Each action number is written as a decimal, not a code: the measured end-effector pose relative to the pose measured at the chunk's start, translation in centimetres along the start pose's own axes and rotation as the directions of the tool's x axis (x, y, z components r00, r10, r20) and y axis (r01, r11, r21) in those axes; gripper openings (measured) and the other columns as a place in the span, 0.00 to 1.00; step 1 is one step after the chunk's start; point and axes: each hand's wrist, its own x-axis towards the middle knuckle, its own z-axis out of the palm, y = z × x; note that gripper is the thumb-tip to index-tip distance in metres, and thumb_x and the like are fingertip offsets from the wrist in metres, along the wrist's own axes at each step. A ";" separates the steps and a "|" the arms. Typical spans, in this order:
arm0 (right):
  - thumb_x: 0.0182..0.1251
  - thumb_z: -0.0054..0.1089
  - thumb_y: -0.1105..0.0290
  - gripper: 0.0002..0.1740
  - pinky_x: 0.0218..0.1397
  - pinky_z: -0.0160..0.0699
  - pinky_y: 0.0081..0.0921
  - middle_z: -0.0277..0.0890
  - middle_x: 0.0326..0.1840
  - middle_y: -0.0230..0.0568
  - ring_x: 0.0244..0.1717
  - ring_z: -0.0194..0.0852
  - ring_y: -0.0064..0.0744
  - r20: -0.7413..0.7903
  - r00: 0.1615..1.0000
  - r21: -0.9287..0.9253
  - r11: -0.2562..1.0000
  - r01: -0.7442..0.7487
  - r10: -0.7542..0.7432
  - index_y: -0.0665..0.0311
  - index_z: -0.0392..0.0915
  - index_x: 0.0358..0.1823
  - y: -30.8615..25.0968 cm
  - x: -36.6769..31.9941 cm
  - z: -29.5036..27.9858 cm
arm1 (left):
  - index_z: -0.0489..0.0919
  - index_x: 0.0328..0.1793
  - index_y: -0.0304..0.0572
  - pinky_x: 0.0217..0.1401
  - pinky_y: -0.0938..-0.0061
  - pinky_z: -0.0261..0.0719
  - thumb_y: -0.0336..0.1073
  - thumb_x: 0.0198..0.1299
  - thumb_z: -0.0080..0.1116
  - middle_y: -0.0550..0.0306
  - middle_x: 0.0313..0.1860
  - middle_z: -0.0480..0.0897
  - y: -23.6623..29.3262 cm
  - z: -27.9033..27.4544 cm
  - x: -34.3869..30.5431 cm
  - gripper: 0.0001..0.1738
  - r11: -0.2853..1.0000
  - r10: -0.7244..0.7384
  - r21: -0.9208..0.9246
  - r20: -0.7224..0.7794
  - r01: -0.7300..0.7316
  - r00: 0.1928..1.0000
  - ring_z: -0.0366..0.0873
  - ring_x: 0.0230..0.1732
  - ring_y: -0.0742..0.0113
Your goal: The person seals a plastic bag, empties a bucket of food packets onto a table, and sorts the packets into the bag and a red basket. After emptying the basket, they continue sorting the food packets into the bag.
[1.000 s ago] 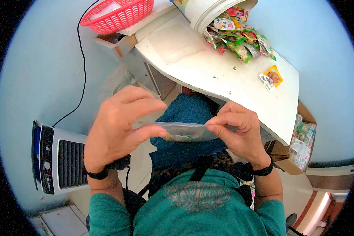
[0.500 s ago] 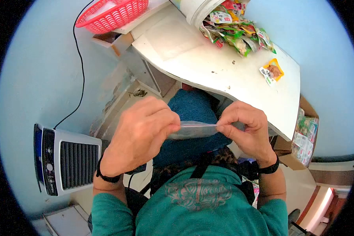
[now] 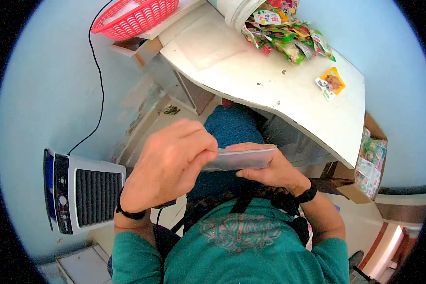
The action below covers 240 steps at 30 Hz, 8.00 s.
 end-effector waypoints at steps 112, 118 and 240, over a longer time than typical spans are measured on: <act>0.63 0.60 0.50 0.24 0.29 0.71 0.41 0.76 0.19 0.47 0.24 0.75 0.38 -0.869 -0.489 0.266 0.902 -0.340 0.072 0.65 0.78 0.21 19.9 -38.6 -53.6 | 0.69 0.21 0.46 0.18 0.64 0.67 0.34 0.52 0.71 0.56 0.16 0.71 6.9 29.1 18.5 0.18 0.955 0.295 -0.101 0.205 -0.279 0.933 0.71 0.17 0.57; 0.54 0.65 0.55 0.17 0.27 0.76 0.40 0.79 0.20 0.49 0.23 0.80 0.43 -0.971 0.194 -0.167 -0.186 -0.968 -0.137 0.61 0.79 0.20 21.1 -42.2 -56.1 | 0.69 0.21 0.46 0.17 0.65 0.66 0.34 0.51 0.72 0.57 0.16 0.69 6.9 29.1 18.4 0.19 0.962 0.270 -0.104 0.211 -0.253 0.939 0.70 0.16 0.57; 0.58 0.68 0.65 0.13 0.33 0.75 0.38 0.75 0.25 0.45 0.26 0.76 0.46 -0.598 0.675 -0.679 0.721 -0.140 -0.432 0.65 0.74 0.33 0.5 4.0 -20.9 | 0.78 0.36 0.42 0.25 0.68 0.76 0.29 0.56 0.68 0.53 0.29 0.79 0.0 21.0 16.6 0.07 0.972 -0.085 0.136 -0.553 0.191 0.829 0.79 0.23 0.60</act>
